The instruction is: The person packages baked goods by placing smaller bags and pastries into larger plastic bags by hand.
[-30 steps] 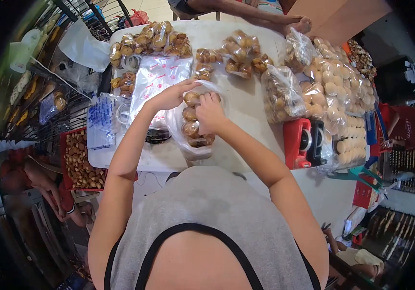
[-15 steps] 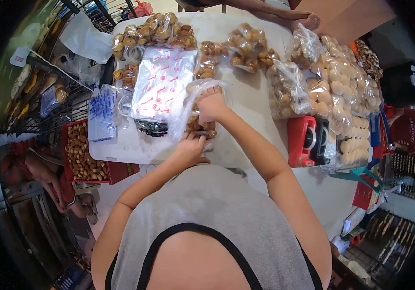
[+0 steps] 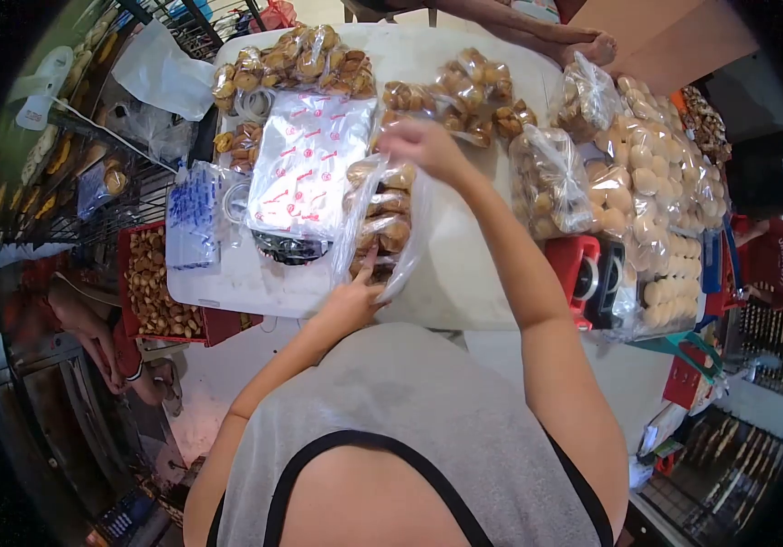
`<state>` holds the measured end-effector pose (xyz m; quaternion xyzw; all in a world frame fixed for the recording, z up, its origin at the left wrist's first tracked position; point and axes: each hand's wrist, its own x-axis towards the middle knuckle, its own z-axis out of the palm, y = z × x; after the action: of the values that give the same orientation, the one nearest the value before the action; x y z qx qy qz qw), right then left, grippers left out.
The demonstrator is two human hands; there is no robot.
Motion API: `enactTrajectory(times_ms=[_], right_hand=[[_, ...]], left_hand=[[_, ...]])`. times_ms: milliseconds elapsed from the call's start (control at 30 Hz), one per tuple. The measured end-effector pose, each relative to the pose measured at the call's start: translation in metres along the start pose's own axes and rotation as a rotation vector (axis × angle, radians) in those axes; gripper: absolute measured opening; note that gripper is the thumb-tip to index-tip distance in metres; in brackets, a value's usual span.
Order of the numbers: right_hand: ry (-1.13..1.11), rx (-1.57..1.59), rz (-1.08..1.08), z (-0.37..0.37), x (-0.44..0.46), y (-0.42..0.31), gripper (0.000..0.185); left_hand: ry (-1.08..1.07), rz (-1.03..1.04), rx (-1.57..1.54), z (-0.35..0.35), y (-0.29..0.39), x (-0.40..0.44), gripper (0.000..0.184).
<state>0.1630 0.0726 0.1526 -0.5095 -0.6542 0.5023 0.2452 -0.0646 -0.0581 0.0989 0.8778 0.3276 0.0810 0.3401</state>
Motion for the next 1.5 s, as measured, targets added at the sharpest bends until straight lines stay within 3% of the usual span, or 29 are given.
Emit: enactTrajectory(times_ms=[67,100,167,200,300,433,500,533,600,700,800,833,867,933,967,1000,1067,1100,1167,1267,1333,1400,1467,1500], right_hand=[[0.262,-0.56,-0.308,-0.016,0.041,0.027,0.03],[0.263,-0.562,-0.311,-0.016,0.058,0.052,0.03],[0.267,-1.279,-0.521,-0.006,0.085,0.104,0.033],[0.271,-1.281,-0.524,-0.002,0.088,0.112,0.033],[0.114,-1.339,-0.048,0.006,0.082,0.124,0.037],[0.305,-1.345,-0.089,-0.011,0.024,0.151,0.044],[0.313,-0.789,0.001,-0.044,0.009,0.128,0.06],[0.552,-0.884,-0.01,-0.054,0.005,0.12,0.069],[0.474,-0.913,0.174,-0.073,0.018,0.14,0.065],[0.457,-0.989,0.32,-0.078,0.028,0.154,0.06],[0.401,-0.995,0.325,-0.095,0.028,0.188,0.058],[0.459,-0.848,0.333,-0.101,0.025,0.188,0.047],[0.461,-0.847,0.33,-0.109,0.019,0.188,0.047],[0.276,0.153,0.417,-0.126,0.007,0.163,0.037],[0.237,0.482,0.39,-0.124,0.001,0.148,0.031],[0.234,0.48,0.394,-0.122,0.0,0.127,0.031],[-0.133,0.406,0.435,-0.114,0.006,0.095,0.034],[-0.132,0.408,0.438,-0.105,0.018,0.099,0.034],[-0.498,-0.052,0.43,-0.085,0.043,0.122,0.037],[-0.58,-0.194,0.328,-0.061,0.046,0.142,0.04],[-0.529,-0.336,0.352,-0.056,0.026,0.135,0.042],[-0.474,-0.876,0.091,-0.043,-0.012,0.123,0.045],[-0.368,-0.909,-0.005,-0.015,-0.065,0.114,0.053],[-0.14,-0.99,-0.131,0.003,-0.086,0.125,0.056]], left_hand=[[-0.049,-0.032,0.008,-0.001,0.001,0.001,0.019],[-0.105,-0.066,0.015,-0.002,0.001,0.0,0.021],[-0.076,-0.033,0.033,-0.004,0.002,-0.001,0.017],[-0.05,0.0,0.048,-0.006,0.003,0.0,0.015],[-0.106,-0.064,-0.026,-0.011,0.004,0.001,0.015],[-0.145,-0.135,-0.073,-0.014,0.004,0.004,0.017],[-0.195,-0.155,-0.116,-0.012,0.003,0.001,0.018],[-0.197,-0.164,-0.125,-0.009,0.002,0.0,0.018],[-0.295,-0.171,-0.072,-0.007,-0.001,0.003,0.017],[-0.213,-0.146,-0.118,-0.014,0.006,0.005,0.018],[-0.283,-0.195,-0.099,-0.013,0.005,0.005,0.019],[-0.284,-0.196,-0.094,-0.014,0.006,0.004,0.019],[-0.242,-0.173,-0.098,-0.016,0.007,0.003,0.018],[-0.19,-0.152,-0.108,-0.013,0.005,0.004,0.017],[-0.19,-0.134,-0.106,-0.008,0.001,0.003,0.016],[-0.192,-0.114,-0.102,-0.005,-0.002,0.002,0.015],[-0.205,-0.124,-0.09,-0.013,0.005,0.005,0.014],[-0.221,-0.137,-0.074,-0.015,0.008,0.006,0.013],[-0.231,-0.14,-0.072,-0.016,0.009,0.007,0.013],[-0.237,-0.141,-0.048,-0.013,0.004,0.005,0.013],[-0.228,-0.135,-0.046,-0.011,0.004,0.003,0.013],[-0.259,-0.136,-0.041,-0.012,0.003,0.005,0.014],[-0.279,-0.129,-0.068,-0.011,-0.002,0.006,0.014],[-0.302,-0.134,-0.09,-0.009,-0.003,0.005,0.015]])
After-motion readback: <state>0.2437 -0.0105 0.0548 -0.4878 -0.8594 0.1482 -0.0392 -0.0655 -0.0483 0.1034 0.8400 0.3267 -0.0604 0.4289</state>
